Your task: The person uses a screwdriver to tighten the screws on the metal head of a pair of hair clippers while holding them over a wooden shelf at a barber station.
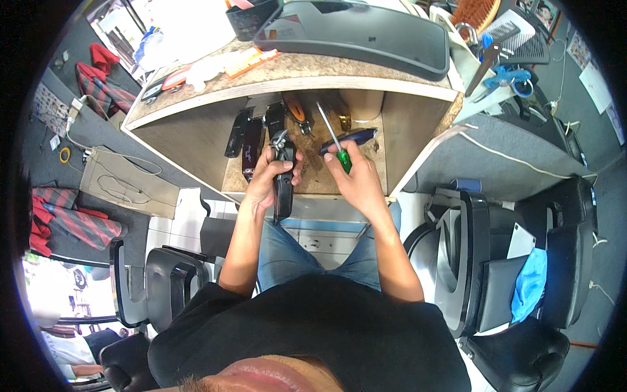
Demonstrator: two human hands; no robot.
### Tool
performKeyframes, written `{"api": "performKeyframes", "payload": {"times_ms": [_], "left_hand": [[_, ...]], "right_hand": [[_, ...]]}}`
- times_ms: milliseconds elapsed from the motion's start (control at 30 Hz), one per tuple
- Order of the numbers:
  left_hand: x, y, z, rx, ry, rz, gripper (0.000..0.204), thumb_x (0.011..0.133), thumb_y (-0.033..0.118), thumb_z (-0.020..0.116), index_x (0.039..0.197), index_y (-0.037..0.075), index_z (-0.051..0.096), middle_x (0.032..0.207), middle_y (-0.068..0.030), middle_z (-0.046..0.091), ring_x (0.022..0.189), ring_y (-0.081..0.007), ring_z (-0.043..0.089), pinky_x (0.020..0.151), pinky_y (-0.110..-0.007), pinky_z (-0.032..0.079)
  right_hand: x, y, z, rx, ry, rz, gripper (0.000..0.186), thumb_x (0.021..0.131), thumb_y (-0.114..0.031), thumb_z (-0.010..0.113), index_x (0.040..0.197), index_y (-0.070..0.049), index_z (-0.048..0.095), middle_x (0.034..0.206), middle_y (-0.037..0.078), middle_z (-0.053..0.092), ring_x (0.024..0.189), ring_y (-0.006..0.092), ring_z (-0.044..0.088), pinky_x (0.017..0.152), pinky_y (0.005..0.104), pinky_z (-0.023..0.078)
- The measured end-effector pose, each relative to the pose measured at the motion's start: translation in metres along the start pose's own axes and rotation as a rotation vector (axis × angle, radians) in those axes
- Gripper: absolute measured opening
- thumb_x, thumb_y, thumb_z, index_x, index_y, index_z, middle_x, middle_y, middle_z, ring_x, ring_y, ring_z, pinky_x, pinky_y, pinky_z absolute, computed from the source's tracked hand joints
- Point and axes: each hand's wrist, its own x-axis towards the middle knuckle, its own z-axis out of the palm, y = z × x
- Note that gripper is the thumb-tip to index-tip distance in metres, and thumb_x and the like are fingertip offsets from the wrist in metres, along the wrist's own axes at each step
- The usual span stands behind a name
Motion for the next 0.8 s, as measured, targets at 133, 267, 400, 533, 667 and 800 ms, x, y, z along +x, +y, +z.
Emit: {"api": "performKeyframes", "payload": {"times_ms": [133,267,400,533,667,800], "left_hand": [[0.003,-0.001,0.000,0.039,0.020,-0.020,0.046,0.088,-0.006,0.066,0.129,0.006,0.049,0.105,-0.0117,0.067,0.078,-0.0176,0.065,0.061,-0.033,0.055],[-0.002,0.003,0.007,0.035,-0.003,-0.042,0.056,0.089,-0.004,0.068,0.140,0.006,0.047,0.100,-0.0099,0.065,0.075,-0.0160,0.063,0.060,-0.031,0.053],[-0.004,0.005,0.009,0.060,-0.021,-0.062,0.056,0.089,-0.001,0.071,0.140,0.005,0.049,0.097,-0.0080,0.064,0.071,-0.0138,0.062,0.058,-0.030,0.052],[-0.003,0.004,0.006,0.060,-0.027,-0.064,0.057,0.089,0.000,0.071,0.142,0.005,0.049,0.098,-0.0077,0.064,0.072,-0.0138,0.063,0.058,-0.030,0.053],[-0.004,0.008,0.009,0.068,-0.037,-0.103,0.057,0.089,0.000,0.071,0.142,0.005,0.051,0.100,-0.0082,0.065,0.073,-0.0142,0.063,0.059,-0.030,0.053],[-0.005,0.007,0.013,0.134,0.000,-0.094,0.058,0.086,0.003,0.067,0.142,0.002,0.050,0.099,-0.0123,0.064,0.071,-0.0152,0.061,0.056,-0.029,0.050]], "right_hand": [[0.000,0.002,0.001,0.038,-0.008,-0.024,0.019,0.103,-0.019,0.068,0.111,-0.003,0.063,0.078,0.000,0.059,0.074,0.0071,0.049,0.067,0.0259,0.043],[0.000,0.005,0.003,0.028,0.018,-0.090,0.019,0.102,-0.020,0.068,0.110,-0.004,0.064,0.075,0.009,0.064,0.066,0.0160,0.056,0.065,0.0316,0.047],[-0.002,0.000,0.000,-0.027,0.012,-0.052,0.017,0.101,-0.021,0.067,0.107,-0.005,0.064,0.069,0.007,0.059,0.062,0.0144,0.051,0.060,0.0321,0.043],[-0.001,0.000,0.000,-0.013,-0.028,-0.017,0.018,0.102,-0.021,0.068,0.107,-0.004,0.064,0.070,0.007,0.059,0.062,0.0134,0.050,0.061,0.0312,0.043],[-0.002,-0.001,0.000,0.052,-0.017,-0.063,0.020,0.102,-0.021,0.068,0.110,-0.004,0.064,0.075,0.008,0.062,0.065,0.0126,0.052,0.062,0.0302,0.044],[-0.002,0.005,0.000,0.031,-0.034,-0.033,0.021,0.102,-0.021,0.068,0.112,-0.003,0.063,0.078,0.008,0.064,0.067,0.0129,0.053,0.063,0.0303,0.045]]}}
